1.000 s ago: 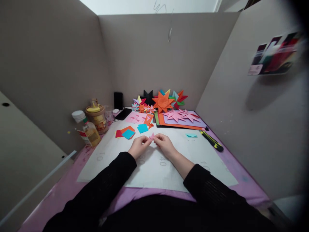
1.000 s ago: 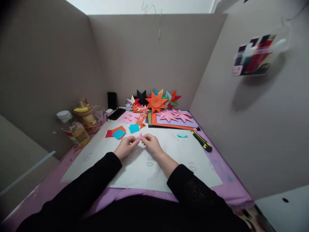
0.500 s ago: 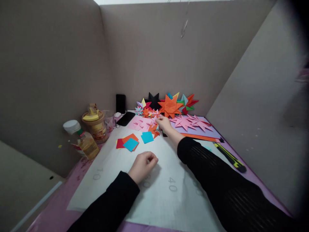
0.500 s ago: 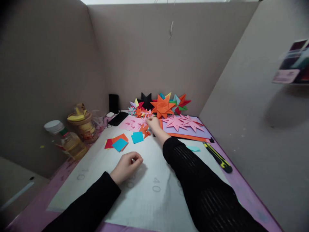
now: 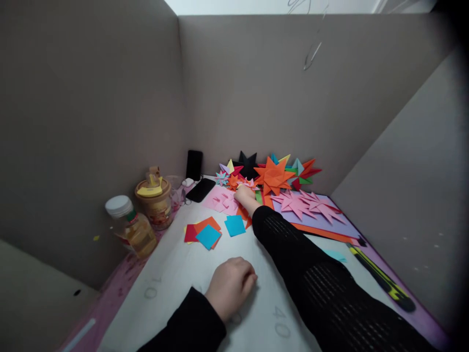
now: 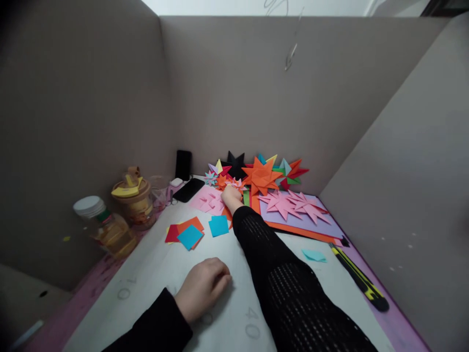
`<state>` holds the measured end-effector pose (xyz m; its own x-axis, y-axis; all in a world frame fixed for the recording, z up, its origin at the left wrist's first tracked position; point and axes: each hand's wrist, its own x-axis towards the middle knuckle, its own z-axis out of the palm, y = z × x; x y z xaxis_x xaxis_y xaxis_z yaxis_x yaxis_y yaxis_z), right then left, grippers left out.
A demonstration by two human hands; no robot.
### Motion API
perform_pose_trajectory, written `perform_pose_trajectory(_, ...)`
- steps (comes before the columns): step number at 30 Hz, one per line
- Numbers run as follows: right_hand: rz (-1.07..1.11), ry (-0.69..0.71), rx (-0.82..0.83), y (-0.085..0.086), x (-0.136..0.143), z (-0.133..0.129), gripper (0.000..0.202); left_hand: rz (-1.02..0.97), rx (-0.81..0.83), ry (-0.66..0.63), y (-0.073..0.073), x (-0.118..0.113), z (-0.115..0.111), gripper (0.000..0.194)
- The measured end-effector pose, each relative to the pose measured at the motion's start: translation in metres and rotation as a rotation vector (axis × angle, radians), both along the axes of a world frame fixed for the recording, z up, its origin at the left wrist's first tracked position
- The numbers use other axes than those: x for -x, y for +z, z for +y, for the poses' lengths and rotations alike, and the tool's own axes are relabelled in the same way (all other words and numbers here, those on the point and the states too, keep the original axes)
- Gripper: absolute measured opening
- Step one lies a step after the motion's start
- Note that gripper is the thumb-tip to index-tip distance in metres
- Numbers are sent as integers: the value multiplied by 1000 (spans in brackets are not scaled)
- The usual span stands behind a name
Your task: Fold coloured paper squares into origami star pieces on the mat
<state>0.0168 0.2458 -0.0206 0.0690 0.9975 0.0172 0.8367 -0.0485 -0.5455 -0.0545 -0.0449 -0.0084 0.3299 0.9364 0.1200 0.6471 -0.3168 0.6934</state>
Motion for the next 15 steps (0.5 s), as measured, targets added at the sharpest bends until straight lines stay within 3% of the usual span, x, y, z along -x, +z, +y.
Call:
perform_pose_trajectory(4,-9,-53,-87,26,-20,-18,19,65,-69,8,0,1,-1,18)
perform_pose_trajectory(8,144,1,-328,43,-60,-67,18,152,-155,45,-5,3,0,19)
perform_pose_trajectory(12,254,237,-322,27,-96,-153,17,194,-205,130,-7,17,10,18)
perform_pose_trajectory(15,284,445,-223,3,-114,-217,15,208,-268,355,-5,43,23,19)
